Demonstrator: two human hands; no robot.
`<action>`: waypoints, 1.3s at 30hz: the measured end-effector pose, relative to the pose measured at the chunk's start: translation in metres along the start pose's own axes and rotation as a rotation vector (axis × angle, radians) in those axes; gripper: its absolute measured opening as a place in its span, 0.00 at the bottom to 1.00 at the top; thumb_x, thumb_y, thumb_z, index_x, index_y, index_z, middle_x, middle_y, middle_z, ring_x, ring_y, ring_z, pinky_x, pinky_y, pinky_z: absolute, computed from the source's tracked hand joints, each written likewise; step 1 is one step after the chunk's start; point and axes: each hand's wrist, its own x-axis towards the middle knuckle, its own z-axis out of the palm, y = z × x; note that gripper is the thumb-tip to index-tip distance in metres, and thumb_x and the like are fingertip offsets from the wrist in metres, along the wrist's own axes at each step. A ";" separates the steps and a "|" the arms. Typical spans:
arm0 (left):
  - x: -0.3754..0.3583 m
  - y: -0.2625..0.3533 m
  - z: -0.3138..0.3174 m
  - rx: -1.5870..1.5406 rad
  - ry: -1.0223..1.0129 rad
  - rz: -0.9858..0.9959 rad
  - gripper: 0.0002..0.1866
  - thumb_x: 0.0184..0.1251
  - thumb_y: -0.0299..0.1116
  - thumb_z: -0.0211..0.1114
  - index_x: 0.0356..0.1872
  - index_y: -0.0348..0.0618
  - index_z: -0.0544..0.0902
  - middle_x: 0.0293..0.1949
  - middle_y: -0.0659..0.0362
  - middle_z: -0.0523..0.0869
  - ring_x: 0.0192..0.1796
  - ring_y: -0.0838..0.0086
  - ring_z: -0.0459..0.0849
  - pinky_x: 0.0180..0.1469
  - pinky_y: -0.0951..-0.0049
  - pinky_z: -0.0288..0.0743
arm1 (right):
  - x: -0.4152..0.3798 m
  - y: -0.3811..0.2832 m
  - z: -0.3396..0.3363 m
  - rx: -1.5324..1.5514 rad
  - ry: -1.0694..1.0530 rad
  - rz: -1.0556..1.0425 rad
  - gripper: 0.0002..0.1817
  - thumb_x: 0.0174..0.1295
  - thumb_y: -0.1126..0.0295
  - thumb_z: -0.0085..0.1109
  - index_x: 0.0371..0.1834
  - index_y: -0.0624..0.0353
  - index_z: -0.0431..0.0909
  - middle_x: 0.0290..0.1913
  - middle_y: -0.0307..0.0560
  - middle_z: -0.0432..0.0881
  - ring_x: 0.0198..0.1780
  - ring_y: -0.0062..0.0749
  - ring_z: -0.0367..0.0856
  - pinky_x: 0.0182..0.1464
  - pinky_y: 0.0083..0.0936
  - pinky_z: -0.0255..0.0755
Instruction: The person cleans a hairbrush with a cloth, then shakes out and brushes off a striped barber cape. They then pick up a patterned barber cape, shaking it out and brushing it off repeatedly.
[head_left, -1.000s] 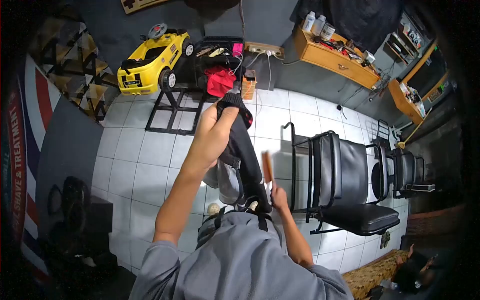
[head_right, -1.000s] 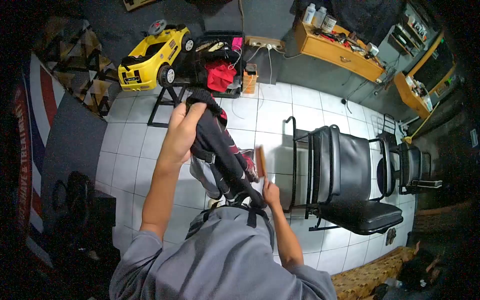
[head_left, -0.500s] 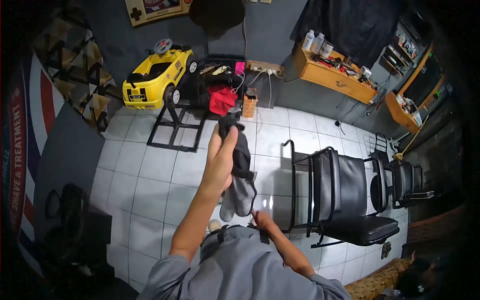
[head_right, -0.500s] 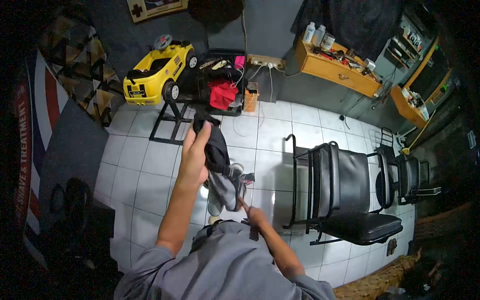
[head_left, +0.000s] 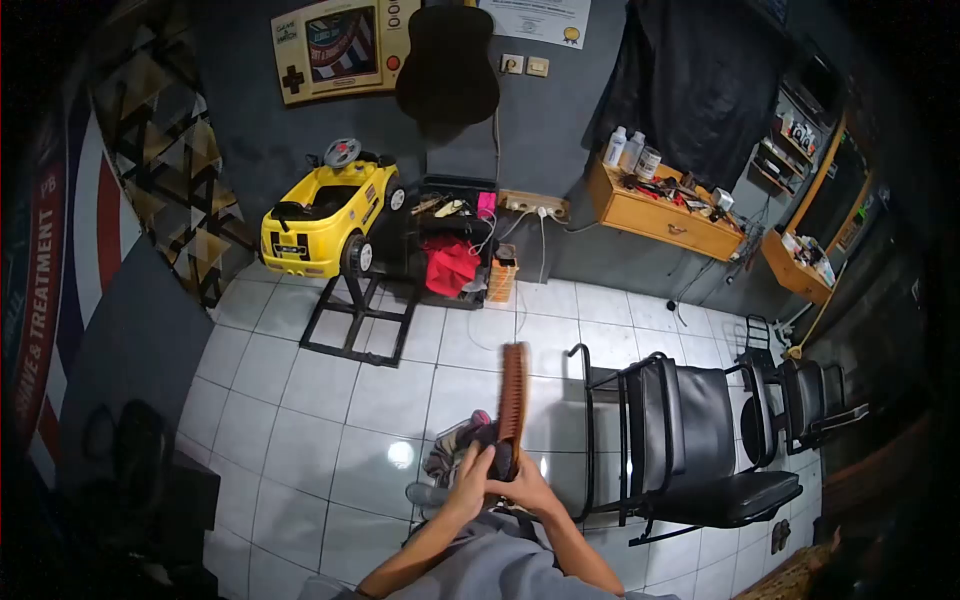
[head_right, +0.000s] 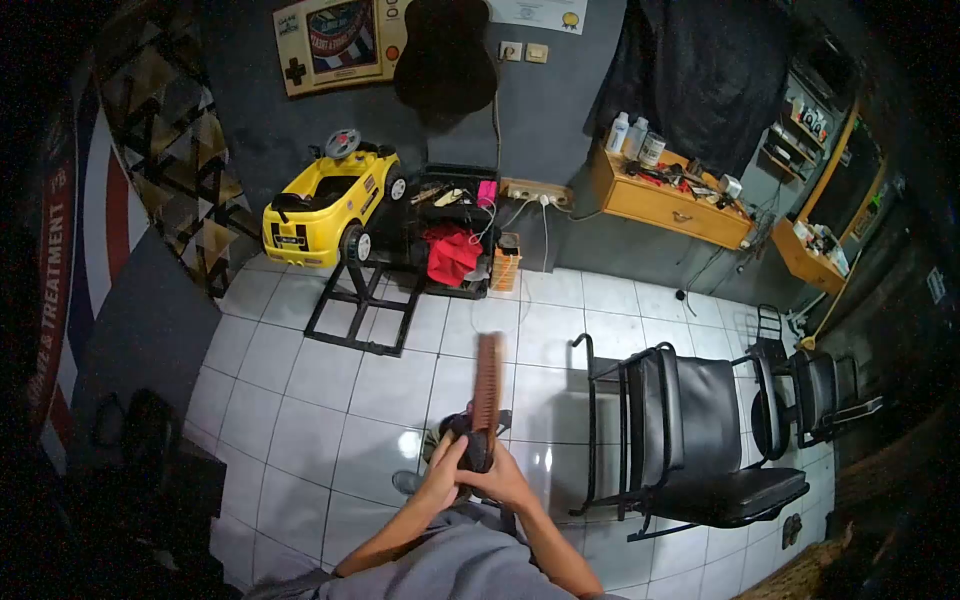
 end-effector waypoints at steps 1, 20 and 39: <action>0.002 -0.006 -0.015 0.026 0.030 0.036 0.16 0.71 0.37 0.53 0.52 0.37 0.73 0.49 0.57 0.78 0.51 0.76 0.75 0.55 0.76 0.68 | 0.008 0.026 0.006 -0.050 0.040 -0.066 0.17 0.53 0.65 0.68 0.28 0.56 0.65 0.28 0.32 0.69 0.28 0.15 0.66 0.28 0.16 0.63; -0.005 -0.019 -0.117 0.770 -0.136 0.006 0.12 0.66 0.36 0.60 0.28 0.39 0.76 0.22 0.64 0.75 0.26 0.83 0.71 0.25 0.76 0.65 | -0.017 0.062 0.054 -0.269 0.090 0.095 0.22 0.45 0.64 0.76 0.34 0.60 0.71 0.30 0.32 0.65 0.32 0.17 0.63 0.32 0.17 0.60; 0.065 0.013 -0.246 2.004 -0.146 0.027 0.26 0.50 0.33 0.66 0.54 0.50 0.76 0.40 0.48 0.82 0.41 0.54 0.83 0.41 0.57 0.78 | -0.017 0.141 -0.122 -1.431 0.057 0.118 0.14 0.53 0.72 0.53 0.44 0.58 0.74 0.38 0.56 0.78 0.38 0.54 0.80 0.41 0.44 0.75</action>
